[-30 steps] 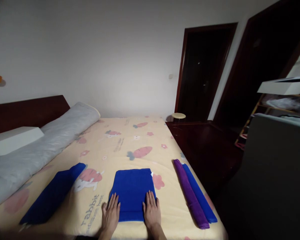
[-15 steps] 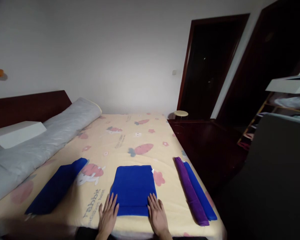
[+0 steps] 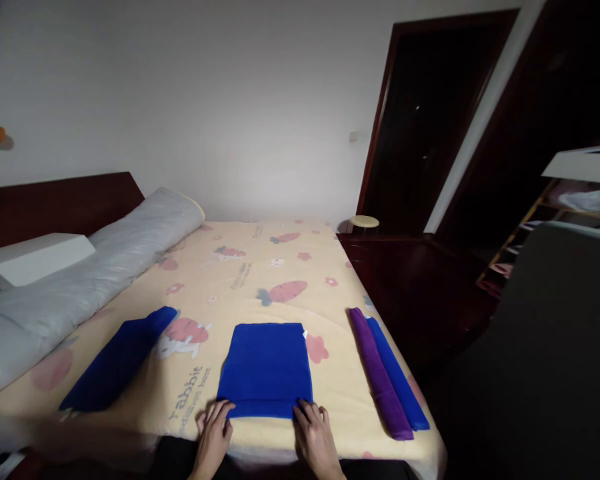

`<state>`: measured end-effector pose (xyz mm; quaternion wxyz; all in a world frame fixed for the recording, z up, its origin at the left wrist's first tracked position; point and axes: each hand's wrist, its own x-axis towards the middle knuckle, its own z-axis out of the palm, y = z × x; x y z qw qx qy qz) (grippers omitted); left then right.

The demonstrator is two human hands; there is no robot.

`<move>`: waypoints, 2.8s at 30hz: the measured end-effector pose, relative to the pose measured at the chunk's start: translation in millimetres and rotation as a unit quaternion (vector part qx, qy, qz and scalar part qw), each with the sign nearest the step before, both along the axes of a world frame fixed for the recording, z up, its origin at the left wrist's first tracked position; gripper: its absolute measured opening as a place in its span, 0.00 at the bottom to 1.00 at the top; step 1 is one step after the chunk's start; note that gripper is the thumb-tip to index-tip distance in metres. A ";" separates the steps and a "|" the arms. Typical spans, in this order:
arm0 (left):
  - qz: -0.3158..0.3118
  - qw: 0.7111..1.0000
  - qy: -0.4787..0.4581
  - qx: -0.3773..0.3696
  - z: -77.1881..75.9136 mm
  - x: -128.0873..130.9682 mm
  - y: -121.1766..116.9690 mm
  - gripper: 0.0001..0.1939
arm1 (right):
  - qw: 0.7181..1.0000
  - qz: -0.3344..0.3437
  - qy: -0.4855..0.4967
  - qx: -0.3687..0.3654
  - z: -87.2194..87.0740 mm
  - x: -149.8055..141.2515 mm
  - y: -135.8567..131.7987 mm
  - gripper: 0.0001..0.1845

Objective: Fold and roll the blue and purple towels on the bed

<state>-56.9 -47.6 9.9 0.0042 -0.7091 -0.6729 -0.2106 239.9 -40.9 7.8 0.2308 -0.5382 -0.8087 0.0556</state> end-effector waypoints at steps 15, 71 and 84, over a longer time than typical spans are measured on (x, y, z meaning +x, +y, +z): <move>0.030 0.994 -0.014 -0.101 33.9 10.8 36.4 0.17 | 0.997 -0.066 -0.021 -0.039 33.7 -17.2 26.8 0.11; -0.113 0.992 0.053 0.010 -33.7 42.7 85.5 0.25 | 0.996 -0.031 0.017 -0.086 0.6 -72.3 75.5 0.26; -0.102 0.993 0.041 0.034 -23.8 47.6 92.9 0.23 | 0.990 0.064 0.018 -0.124 9.6 -84.7 84.8 0.29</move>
